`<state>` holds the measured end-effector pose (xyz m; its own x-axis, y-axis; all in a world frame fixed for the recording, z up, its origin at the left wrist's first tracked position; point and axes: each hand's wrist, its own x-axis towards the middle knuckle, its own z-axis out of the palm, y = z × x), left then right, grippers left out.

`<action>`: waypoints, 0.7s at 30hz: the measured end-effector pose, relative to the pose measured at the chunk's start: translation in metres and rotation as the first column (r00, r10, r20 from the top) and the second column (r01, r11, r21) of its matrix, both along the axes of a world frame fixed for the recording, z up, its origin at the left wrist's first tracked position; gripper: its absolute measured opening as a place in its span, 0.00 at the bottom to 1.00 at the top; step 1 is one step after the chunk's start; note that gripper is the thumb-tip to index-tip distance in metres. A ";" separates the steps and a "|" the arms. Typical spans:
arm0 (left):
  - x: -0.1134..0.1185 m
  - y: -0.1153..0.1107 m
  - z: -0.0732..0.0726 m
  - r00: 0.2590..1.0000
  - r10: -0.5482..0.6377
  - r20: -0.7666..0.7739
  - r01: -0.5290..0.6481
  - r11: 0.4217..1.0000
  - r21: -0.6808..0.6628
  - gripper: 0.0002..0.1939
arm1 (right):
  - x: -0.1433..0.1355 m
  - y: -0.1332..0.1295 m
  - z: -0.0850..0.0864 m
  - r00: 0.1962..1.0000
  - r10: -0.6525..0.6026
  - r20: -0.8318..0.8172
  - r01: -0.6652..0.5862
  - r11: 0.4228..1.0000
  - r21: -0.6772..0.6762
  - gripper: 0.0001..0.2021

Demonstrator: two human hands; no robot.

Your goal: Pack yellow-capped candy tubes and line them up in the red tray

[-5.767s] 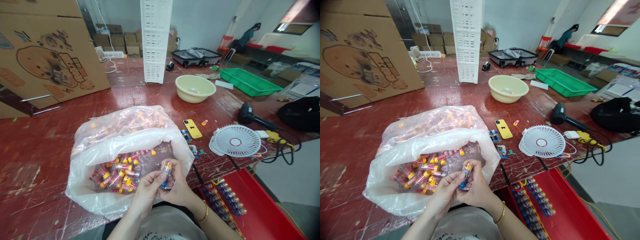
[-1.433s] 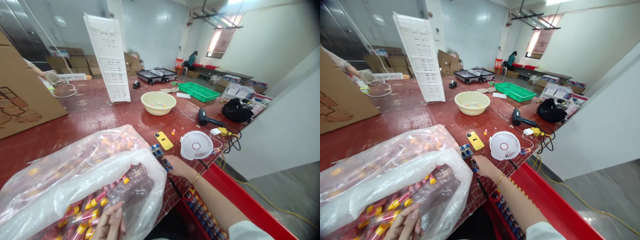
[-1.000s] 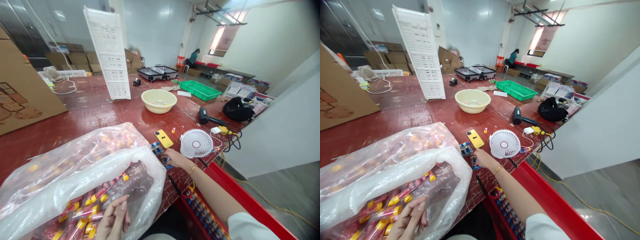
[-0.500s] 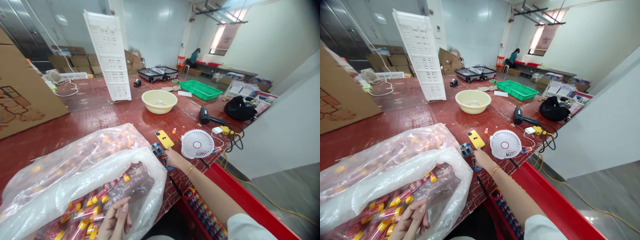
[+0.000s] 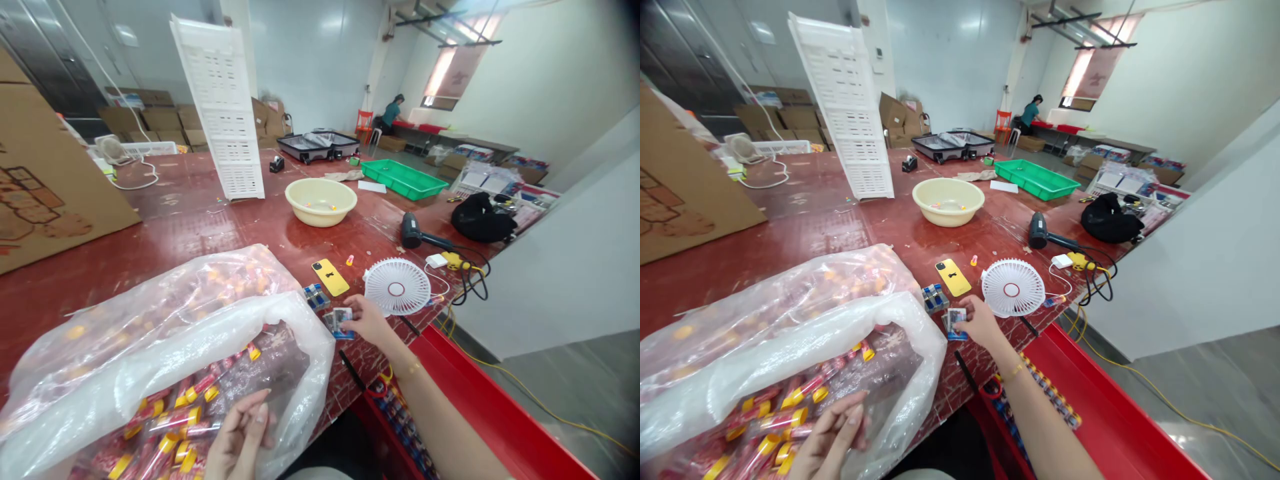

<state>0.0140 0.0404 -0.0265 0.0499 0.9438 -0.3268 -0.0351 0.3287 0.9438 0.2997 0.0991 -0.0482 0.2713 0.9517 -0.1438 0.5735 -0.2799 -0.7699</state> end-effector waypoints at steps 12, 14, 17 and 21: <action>0.042 -0.012 0.000 0.920 -0.084 0.384 0.234 0.902 -0.364 0.15 | -0.118 -0.094 0.039 0.859 0.511 -0.017 -0.498 0.843 0.202 0.39; 0.035 -0.013 -0.003 0.932 -0.035 0.362 0.171 0.921 -0.350 0.10 | -0.124 -0.091 0.038 0.768 0.628 0.124 -0.640 0.752 0.157 0.40; 0.028 -0.014 -0.002 0.931 0.004 0.364 0.140 0.919 -0.369 0.06 | -0.131 -0.085 0.035 0.709 0.680 0.189 -0.704 0.698 0.130 0.37; 0.023 -0.016 0.002 0.904 0.027 0.426 0.190 0.868 -0.459 0.13 | -0.133 -0.081 0.036 0.734 0.678 -0.044 -0.664 0.730 0.163 0.37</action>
<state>0.0372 0.0243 -0.0241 0.3492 0.6586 -0.6665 -0.3299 0.7522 0.5705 0.1671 0.0177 -0.0126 -0.4535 0.8913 0.0015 0.4969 0.2542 -0.8297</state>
